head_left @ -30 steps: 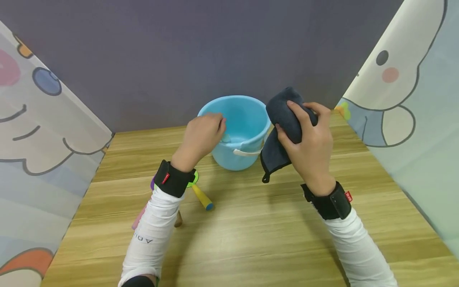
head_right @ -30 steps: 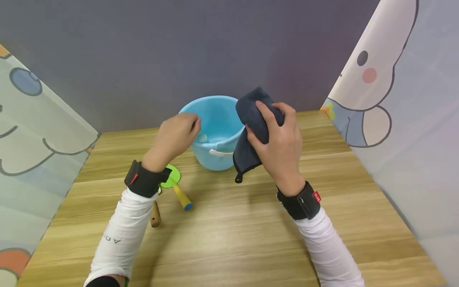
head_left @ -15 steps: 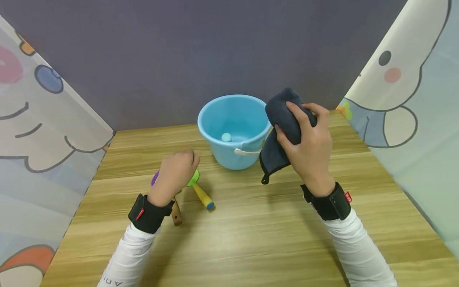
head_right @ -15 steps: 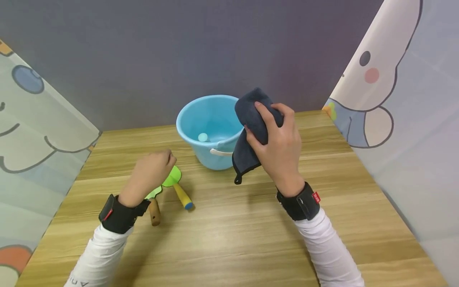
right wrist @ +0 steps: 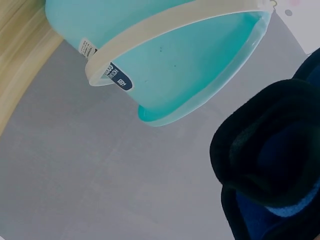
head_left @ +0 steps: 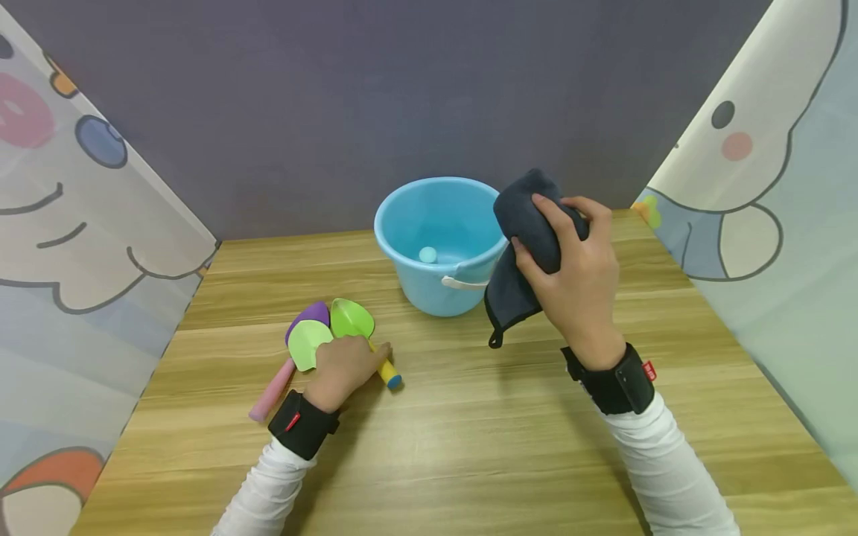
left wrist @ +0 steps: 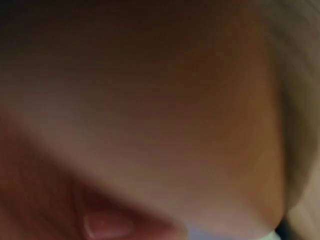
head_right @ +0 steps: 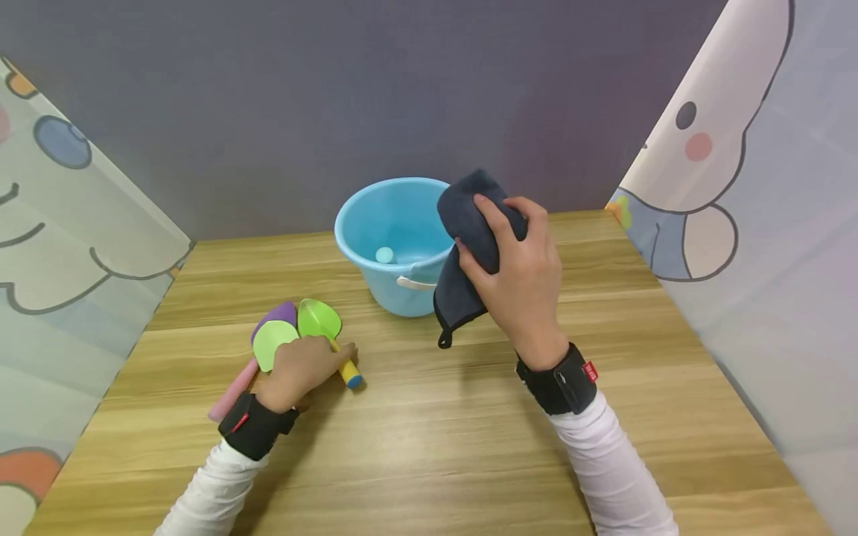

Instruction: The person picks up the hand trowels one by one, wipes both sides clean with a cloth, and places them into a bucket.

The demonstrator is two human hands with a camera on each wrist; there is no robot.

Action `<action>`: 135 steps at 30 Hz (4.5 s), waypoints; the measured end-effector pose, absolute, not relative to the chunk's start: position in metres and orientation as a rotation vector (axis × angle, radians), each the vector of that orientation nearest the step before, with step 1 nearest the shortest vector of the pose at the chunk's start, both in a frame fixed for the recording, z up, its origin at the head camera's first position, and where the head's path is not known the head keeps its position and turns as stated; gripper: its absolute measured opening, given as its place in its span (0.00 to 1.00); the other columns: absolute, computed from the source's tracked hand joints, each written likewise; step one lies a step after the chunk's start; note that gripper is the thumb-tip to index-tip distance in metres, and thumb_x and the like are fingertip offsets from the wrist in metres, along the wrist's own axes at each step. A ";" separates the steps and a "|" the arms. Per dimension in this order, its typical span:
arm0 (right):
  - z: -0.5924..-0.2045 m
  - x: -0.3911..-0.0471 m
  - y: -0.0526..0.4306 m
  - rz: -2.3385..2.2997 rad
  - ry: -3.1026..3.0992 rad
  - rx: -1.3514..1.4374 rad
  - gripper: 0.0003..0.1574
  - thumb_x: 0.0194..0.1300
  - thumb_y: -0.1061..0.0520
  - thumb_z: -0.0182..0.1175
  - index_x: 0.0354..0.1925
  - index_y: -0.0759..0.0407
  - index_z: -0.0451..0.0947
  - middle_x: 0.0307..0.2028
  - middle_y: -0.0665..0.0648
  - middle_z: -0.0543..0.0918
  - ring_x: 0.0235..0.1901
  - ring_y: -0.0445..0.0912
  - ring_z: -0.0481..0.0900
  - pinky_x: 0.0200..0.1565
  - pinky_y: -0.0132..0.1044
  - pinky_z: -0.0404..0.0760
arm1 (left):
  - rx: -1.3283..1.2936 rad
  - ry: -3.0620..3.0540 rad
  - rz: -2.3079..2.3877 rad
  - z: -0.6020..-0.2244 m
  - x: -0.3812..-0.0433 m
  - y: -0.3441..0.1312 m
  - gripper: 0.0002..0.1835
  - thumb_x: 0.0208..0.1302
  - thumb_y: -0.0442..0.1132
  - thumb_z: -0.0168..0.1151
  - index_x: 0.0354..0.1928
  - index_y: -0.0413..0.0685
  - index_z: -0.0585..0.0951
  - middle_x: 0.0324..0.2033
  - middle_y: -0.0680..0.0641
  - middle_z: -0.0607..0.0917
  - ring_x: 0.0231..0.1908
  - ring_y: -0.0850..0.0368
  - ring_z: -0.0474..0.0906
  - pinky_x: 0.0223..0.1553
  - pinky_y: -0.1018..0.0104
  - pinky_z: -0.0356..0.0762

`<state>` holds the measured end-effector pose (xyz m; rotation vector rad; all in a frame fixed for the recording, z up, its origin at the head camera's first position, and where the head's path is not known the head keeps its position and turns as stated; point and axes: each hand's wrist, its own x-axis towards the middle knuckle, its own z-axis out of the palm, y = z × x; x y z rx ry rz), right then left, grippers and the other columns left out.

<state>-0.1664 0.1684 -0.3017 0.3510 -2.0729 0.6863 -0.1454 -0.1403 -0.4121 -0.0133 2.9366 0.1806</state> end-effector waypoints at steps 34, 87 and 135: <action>-0.304 -0.134 0.135 0.662 -1.957 0.841 0.30 0.62 0.40 0.57 0.56 0.55 0.76 0.50 0.74 0.73 0.48 0.62 0.77 0.45 0.59 0.81 | 0.198 3.754 0.288 -0.339 -0.124 -0.153 0.20 0.68 0.41 0.53 0.20 0.37 0.69 0.07 0.49 0.62 0.06 0.55 0.59 0.05 0.63 0.54; -0.302 -0.149 0.126 0.655 -1.900 0.726 0.28 0.60 0.45 0.62 0.56 0.55 0.79 0.48 0.69 0.77 0.42 0.61 0.76 0.42 0.57 0.79 | 0.787 3.892 0.505 -0.289 -0.124 -0.041 0.10 0.60 0.42 0.61 0.30 0.41 0.77 0.10 0.50 0.75 0.06 0.57 0.65 0.04 0.59 0.64; -0.296 -0.166 0.147 0.701 -1.821 0.336 0.31 0.55 0.48 0.66 0.57 0.51 0.76 0.52 0.71 0.71 0.50 0.63 0.74 0.46 0.64 0.77 | 0.920 3.847 0.423 -0.294 -0.127 -0.044 0.11 0.61 0.43 0.61 0.32 0.41 0.78 0.08 0.52 0.73 0.07 0.60 0.63 0.04 0.65 0.61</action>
